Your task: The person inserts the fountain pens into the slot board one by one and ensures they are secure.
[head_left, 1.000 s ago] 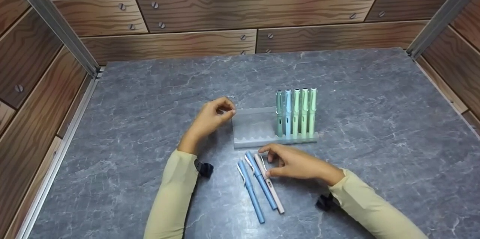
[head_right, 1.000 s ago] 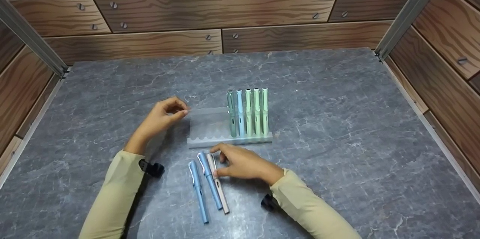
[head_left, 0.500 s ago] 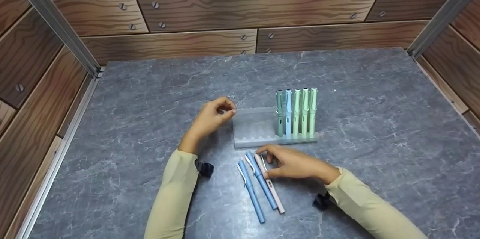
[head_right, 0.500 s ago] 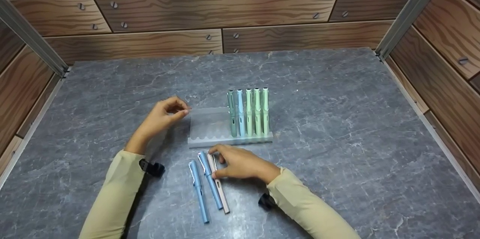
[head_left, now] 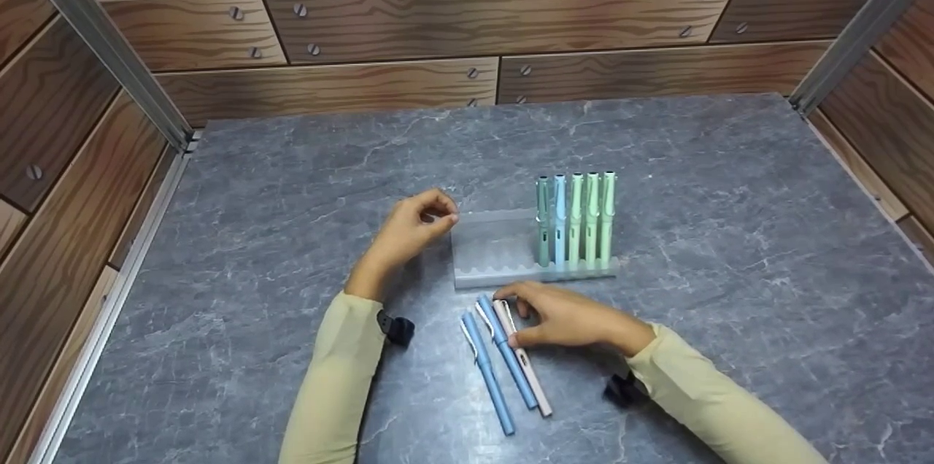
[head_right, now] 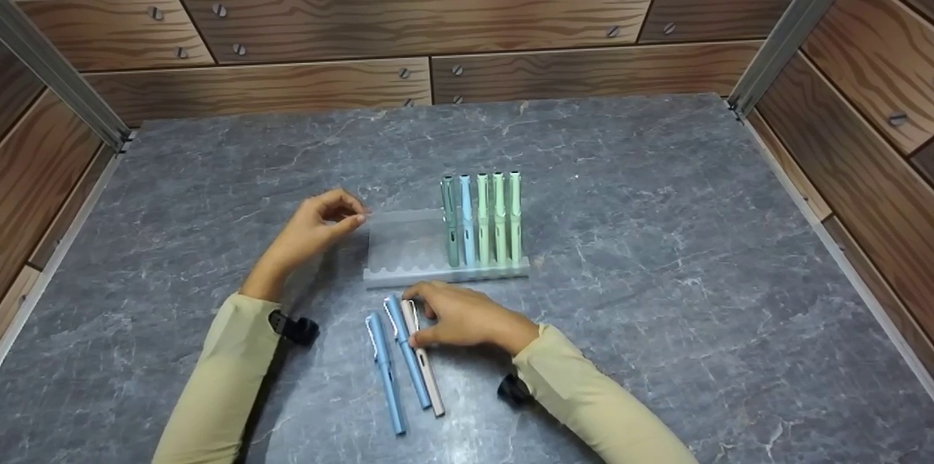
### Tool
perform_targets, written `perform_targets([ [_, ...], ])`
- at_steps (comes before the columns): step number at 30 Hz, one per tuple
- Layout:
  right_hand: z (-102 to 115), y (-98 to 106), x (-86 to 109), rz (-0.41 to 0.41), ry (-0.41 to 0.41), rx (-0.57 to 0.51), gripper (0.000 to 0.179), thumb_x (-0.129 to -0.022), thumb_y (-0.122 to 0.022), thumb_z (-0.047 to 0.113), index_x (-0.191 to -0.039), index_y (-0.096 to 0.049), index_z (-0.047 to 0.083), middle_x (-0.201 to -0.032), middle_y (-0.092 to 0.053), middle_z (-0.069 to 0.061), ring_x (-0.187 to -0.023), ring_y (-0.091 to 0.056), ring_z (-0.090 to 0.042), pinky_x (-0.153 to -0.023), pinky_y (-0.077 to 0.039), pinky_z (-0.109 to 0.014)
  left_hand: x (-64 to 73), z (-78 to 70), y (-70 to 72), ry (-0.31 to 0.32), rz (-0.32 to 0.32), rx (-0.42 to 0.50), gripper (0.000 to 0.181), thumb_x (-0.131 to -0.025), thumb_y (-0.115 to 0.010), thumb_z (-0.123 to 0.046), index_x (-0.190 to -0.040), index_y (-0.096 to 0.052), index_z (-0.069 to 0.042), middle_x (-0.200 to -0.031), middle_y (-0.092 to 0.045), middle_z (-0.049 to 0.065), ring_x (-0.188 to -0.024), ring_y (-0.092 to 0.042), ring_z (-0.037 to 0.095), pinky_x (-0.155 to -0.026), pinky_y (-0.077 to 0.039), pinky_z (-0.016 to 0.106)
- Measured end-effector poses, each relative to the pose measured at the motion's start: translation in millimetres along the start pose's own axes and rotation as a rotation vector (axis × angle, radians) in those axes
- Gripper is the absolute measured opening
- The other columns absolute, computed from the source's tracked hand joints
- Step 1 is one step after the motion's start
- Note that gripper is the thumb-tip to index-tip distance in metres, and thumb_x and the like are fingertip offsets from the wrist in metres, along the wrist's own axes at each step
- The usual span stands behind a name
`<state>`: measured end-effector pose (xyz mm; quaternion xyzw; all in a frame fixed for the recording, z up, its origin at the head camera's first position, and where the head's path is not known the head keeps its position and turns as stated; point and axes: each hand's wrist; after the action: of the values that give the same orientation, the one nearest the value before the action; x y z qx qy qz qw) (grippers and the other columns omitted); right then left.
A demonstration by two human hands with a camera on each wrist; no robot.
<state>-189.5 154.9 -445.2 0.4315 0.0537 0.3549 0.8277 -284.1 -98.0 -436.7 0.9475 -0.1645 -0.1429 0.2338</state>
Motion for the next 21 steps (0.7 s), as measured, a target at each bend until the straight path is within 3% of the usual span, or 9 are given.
perform_targets([
  [21,7.2,-3.3,-0.3,-0.028,-0.046,0.032,0.065,-0.08,-0.075,0.04,-0.134,-0.051,0.014,-0.093,-0.054,0.002,-0.077,-0.047,-0.01,-0.068,-0.043,-0.027,0.6,0.0,-0.2,-0.009,-0.001,0.0,0.011,-0.089,-0.065,-0.012,-0.096,-0.065,-0.003,-0.097,-0.07,0.013,-0.099,-0.066,0.026,-0.088,-0.052,0.041],
])
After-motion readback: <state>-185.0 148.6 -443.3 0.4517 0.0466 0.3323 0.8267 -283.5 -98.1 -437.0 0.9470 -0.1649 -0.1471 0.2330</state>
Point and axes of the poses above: each hand's wrist, its own x-axis away from the middle knuckle, its own y-axis out of the back of the hand, z = x × y
